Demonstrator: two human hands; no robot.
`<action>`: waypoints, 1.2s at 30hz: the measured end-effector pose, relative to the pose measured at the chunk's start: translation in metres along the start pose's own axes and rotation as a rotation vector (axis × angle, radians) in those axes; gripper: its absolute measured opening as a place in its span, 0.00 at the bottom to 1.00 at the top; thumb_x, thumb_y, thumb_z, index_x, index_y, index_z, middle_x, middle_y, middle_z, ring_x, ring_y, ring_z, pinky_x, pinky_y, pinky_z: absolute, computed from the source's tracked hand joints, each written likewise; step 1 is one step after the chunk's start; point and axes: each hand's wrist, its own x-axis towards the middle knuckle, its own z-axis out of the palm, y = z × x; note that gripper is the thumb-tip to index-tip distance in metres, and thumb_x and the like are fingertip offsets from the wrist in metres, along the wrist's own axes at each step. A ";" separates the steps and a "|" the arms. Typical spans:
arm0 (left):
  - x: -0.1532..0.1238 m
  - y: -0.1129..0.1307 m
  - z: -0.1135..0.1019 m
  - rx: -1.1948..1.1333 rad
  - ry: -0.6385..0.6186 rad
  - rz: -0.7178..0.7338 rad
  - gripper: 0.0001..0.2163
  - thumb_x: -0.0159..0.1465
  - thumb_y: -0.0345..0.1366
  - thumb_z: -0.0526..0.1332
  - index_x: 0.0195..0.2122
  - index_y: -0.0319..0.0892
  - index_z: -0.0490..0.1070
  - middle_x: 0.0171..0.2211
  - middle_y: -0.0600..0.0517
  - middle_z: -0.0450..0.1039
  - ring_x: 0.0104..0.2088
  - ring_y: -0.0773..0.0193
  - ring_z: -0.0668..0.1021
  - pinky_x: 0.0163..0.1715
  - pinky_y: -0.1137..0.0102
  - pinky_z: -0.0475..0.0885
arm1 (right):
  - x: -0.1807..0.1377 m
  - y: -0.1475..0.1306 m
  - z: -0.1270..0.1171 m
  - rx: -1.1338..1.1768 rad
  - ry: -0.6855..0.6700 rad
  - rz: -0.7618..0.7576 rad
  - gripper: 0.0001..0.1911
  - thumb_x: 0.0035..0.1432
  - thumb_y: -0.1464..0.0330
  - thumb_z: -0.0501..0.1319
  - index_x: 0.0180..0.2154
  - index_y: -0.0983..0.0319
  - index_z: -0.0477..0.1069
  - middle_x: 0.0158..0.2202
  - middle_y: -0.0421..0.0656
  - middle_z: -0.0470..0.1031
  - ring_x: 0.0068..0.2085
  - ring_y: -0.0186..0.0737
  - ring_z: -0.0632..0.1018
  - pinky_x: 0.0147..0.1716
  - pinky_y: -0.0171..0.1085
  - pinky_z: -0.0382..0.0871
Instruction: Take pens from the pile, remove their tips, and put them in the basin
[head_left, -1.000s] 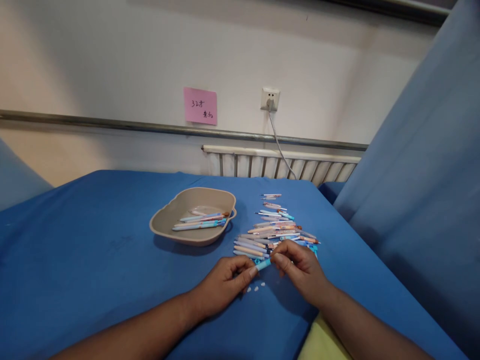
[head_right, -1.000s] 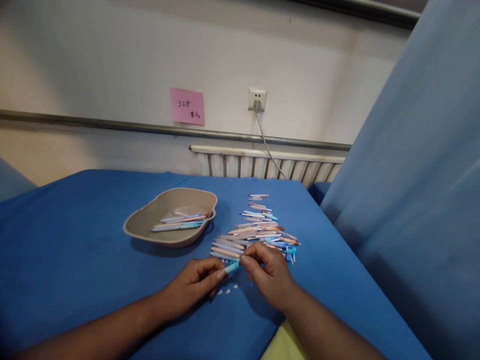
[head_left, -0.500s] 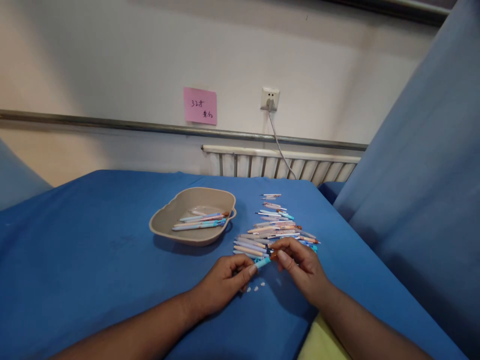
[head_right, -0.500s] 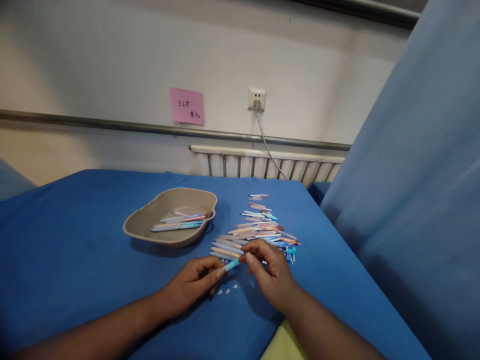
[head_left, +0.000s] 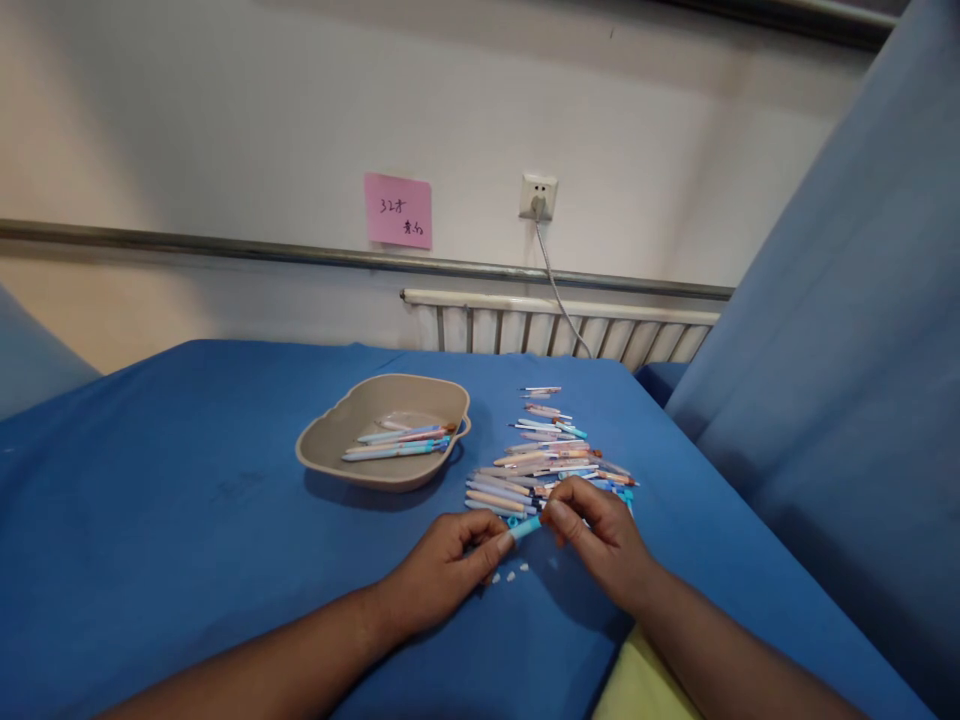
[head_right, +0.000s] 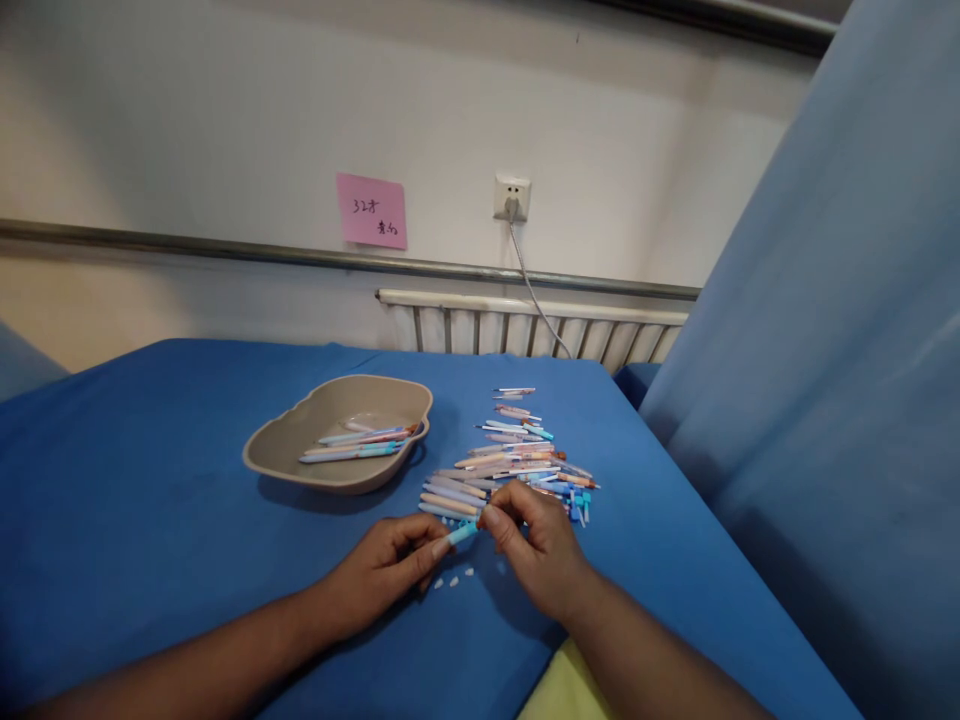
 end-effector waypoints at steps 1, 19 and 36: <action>0.000 0.000 0.000 -0.008 -0.001 -0.005 0.14 0.64 0.43 0.55 0.27 0.38 0.67 0.19 0.58 0.63 0.22 0.71 0.66 0.24 0.76 0.61 | -0.001 0.000 0.000 0.024 0.001 0.004 0.10 0.63 0.63 0.53 0.33 0.61 0.68 0.26 0.39 0.71 0.27 0.33 0.72 0.29 0.32 0.65; -0.001 -0.003 0.001 -0.066 0.029 -0.019 0.16 0.63 0.46 0.56 0.28 0.37 0.68 0.19 0.58 0.63 0.20 0.71 0.66 0.22 0.77 0.62 | -0.003 0.004 0.004 0.123 0.002 -0.005 0.07 0.62 0.66 0.55 0.41 0.59 0.70 0.32 0.40 0.73 0.29 0.33 0.72 0.30 0.33 0.67; -0.019 0.051 -0.033 0.325 0.067 0.173 0.12 0.66 0.38 0.52 0.39 0.40 0.74 0.33 0.51 0.75 0.34 0.63 0.75 0.37 0.72 0.67 | -0.009 0.009 0.003 0.118 -0.132 0.023 0.14 0.66 0.60 0.46 0.45 0.58 0.65 0.31 0.42 0.71 0.30 0.39 0.73 0.31 0.37 0.65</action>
